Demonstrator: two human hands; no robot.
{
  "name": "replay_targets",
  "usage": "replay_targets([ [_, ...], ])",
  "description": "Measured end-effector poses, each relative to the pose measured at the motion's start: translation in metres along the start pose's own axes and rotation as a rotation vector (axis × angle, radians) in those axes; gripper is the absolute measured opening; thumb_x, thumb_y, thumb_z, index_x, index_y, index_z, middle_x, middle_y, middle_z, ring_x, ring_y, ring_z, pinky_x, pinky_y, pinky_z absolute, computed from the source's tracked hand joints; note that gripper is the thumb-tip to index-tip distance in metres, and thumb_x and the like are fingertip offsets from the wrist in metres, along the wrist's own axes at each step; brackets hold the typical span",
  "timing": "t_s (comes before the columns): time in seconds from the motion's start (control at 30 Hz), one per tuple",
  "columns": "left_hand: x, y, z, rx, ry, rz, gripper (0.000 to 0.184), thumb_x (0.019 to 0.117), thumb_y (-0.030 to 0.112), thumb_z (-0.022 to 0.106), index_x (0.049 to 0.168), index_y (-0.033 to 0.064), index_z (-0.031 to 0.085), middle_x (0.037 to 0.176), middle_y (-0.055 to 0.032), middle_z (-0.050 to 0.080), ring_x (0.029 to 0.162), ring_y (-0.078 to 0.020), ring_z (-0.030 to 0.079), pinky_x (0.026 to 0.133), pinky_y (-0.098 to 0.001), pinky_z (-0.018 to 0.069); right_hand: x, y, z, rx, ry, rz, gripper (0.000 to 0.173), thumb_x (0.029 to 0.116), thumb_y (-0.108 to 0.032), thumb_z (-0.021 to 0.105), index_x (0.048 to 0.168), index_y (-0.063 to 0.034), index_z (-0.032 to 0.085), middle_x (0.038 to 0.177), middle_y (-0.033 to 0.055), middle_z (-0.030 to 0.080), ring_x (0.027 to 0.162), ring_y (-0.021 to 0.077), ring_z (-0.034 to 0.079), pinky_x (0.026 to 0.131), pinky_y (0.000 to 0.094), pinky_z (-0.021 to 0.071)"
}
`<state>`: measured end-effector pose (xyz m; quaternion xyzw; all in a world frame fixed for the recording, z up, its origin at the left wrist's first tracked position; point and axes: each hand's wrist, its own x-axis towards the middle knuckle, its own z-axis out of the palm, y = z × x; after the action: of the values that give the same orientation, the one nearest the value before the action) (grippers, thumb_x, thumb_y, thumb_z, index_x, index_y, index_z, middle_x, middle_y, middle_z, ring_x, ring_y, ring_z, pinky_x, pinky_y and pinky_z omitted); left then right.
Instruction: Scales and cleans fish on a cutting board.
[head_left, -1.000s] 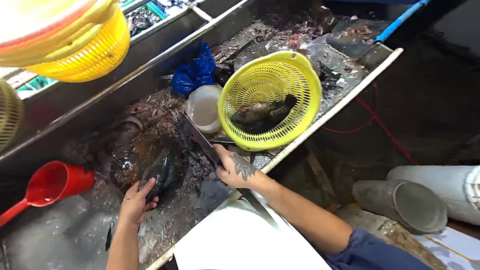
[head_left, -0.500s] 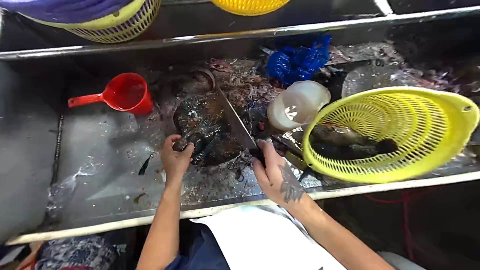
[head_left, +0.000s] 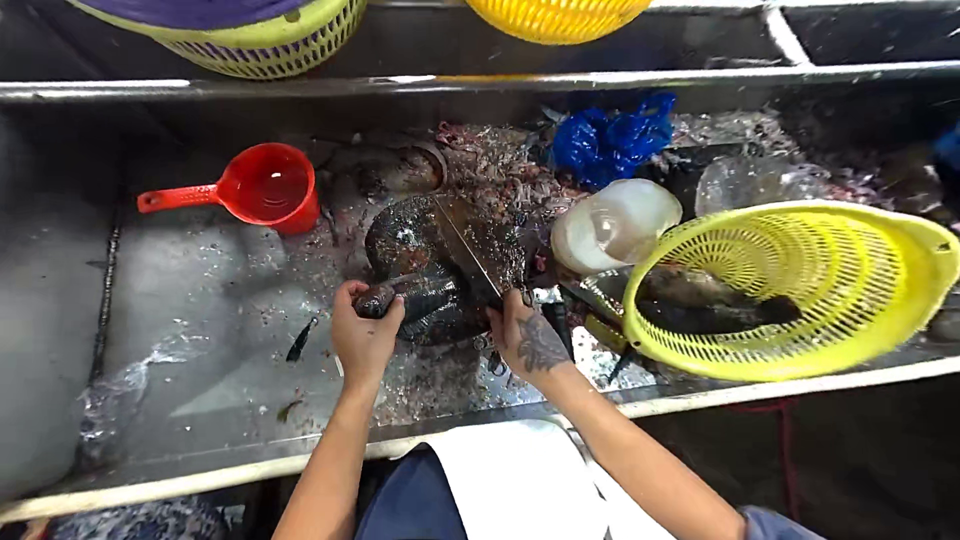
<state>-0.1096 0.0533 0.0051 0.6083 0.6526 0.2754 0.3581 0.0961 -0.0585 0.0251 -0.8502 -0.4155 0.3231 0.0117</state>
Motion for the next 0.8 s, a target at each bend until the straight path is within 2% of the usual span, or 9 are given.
replay_targets([
  [0.1, 0.003, 0.001, 0.017, 0.02, 0.068, 0.119, 0.071, 0.0789, 0.022, 0.085, 0.136, 0.0024, 0.048, 0.109, -0.0184, 0.069, 0.096, -0.0286, 0.071, 0.083, -0.0508, 0.0591, -0.012, 0.011, 0.008, 0.055, 0.021, -0.007, 0.043, 0.1088, -0.036, 0.044, 0.135, -0.0027, 0.048, 0.105, 0.0168, 0.07, 0.097, 0.0338, 0.073, 0.086, 0.0511, 0.0588],
  [0.17, 0.012, 0.005, 0.029, 0.045, 0.014, 0.16, 0.07, 0.0818, 0.018, 0.079, 0.14, 0.0025, 0.044, 0.114, -0.0207, 0.067, 0.097, -0.0322, 0.07, 0.083, -0.0536, 0.0583, -0.021, 0.013, 0.009, 0.069, 0.024, -0.005, 0.041, 0.1088, -0.036, 0.044, 0.134, -0.004, 0.048, 0.102, 0.0155, 0.07, 0.094, 0.0327, 0.073, 0.084, 0.0506, 0.059],
  [0.3, 0.033, 0.018, 0.042, 0.116, -0.2, 0.212, 0.065, 0.0821, 0.017, 0.075, 0.139, 0.0086, 0.045, 0.104, -0.0182, 0.069, 0.089, -0.0348, 0.071, 0.073, -0.0573, 0.0577, -0.027, 0.005, 0.004, 0.09, 0.182, -0.078, 0.04, 0.1072, -0.036, 0.046, 0.128, -0.0033, 0.055, 0.096, 0.0136, 0.07, 0.087, 0.0306, 0.073, 0.077, 0.0492, 0.0597],
  [0.4, 0.031, 0.019, 0.046, 0.122, -0.307, 0.219, 0.066, 0.0816, 0.018, 0.077, 0.139, 0.0124, 0.045, 0.1, -0.0157, 0.07, 0.087, -0.033, 0.072, 0.072, -0.0565, 0.0583, -0.026, -0.005, 0.001, 0.041, 0.34, -0.169, 0.04, 0.1048, -0.034, 0.05, 0.125, -0.0016, 0.06, 0.097, 0.0134, 0.072, 0.084, 0.0295, 0.074, 0.073, 0.0471, 0.0609],
  [0.47, 0.026, 0.017, 0.046, 0.115, -0.303, 0.219, 0.067, 0.0812, 0.017, 0.077, 0.14, 0.0124, 0.046, 0.102, -0.0159, 0.071, 0.088, -0.0326, 0.072, 0.073, -0.0565, 0.0586, -0.023, -0.002, 0.013, -0.014, 0.291, -0.156, 0.041, 0.1052, -0.035, 0.049, 0.126, -0.0009, 0.06, 0.098, 0.015, 0.072, 0.085, 0.0314, 0.074, 0.072, 0.048, 0.0613],
  [0.53, 0.024, 0.015, 0.047, 0.099, -0.278, 0.231, 0.065, 0.0811, 0.017, 0.076, 0.139, 0.0127, 0.046, 0.1, -0.0147, 0.07, 0.085, -0.0308, 0.071, 0.071, -0.0543, 0.0584, -0.016, 0.003, 0.02, -0.031, 0.102, -0.077, 0.042, 0.108, -0.038, 0.044, 0.129, -0.0036, 0.055, 0.102, 0.0156, 0.071, 0.093, 0.0334, 0.073, 0.08, 0.0506, 0.0601],
  [0.6, 0.025, 0.013, 0.048, 0.087, -0.267, 0.235, 0.065, 0.0805, 0.017, 0.076, 0.138, 0.0115, 0.046, 0.098, -0.015, 0.07, 0.084, -0.0308, 0.071, 0.069, -0.0539, 0.058, -0.015, 0.001, 0.006, -0.007, 0.118, -0.099, 0.043, 0.1073, -0.04, 0.045, 0.129, -0.0039, 0.057, 0.1, 0.0154, 0.071, 0.091, 0.0336, 0.073, 0.079, 0.0515, 0.0596],
  [0.7, 0.024, 0.012, 0.045, 0.099, -0.292, 0.223, 0.065, 0.081, 0.018, 0.076, 0.138, 0.0104, 0.046, 0.1, -0.0165, 0.07, 0.084, -0.0328, 0.071, 0.07, -0.0562, 0.0581, -0.039, -0.017, -0.032, 0.148, 0.569, -0.338, 0.038, 0.1053, -0.037, 0.051, 0.113, -0.0014, 0.062, 0.078, 0.0079, 0.067, 0.065, 0.0204, 0.067, 0.059, 0.0413, 0.0583],
  [0.8, 0.025, 0.008, 0.047, 0.06, -0.259, 0.278, 0.064, 0.0804, 0.017, 0.076, 0.137, 0.0106, 0.047, 0.103, -0.0148, 0.069, 0.087, -0.0297, 0.071, 0.071, -0.0529, 0.0598, -0.045, -0.023, -0.041, 0.357, 0.891, -0.522, 0.034, 0.1091, -0.035, 0.046, 0.128, -0.0058, 0.048, 0.081, 0.0049, 0.064, 0.062, 0.0125, 0.063, 0.053, 0.0335, 0.0586],
])
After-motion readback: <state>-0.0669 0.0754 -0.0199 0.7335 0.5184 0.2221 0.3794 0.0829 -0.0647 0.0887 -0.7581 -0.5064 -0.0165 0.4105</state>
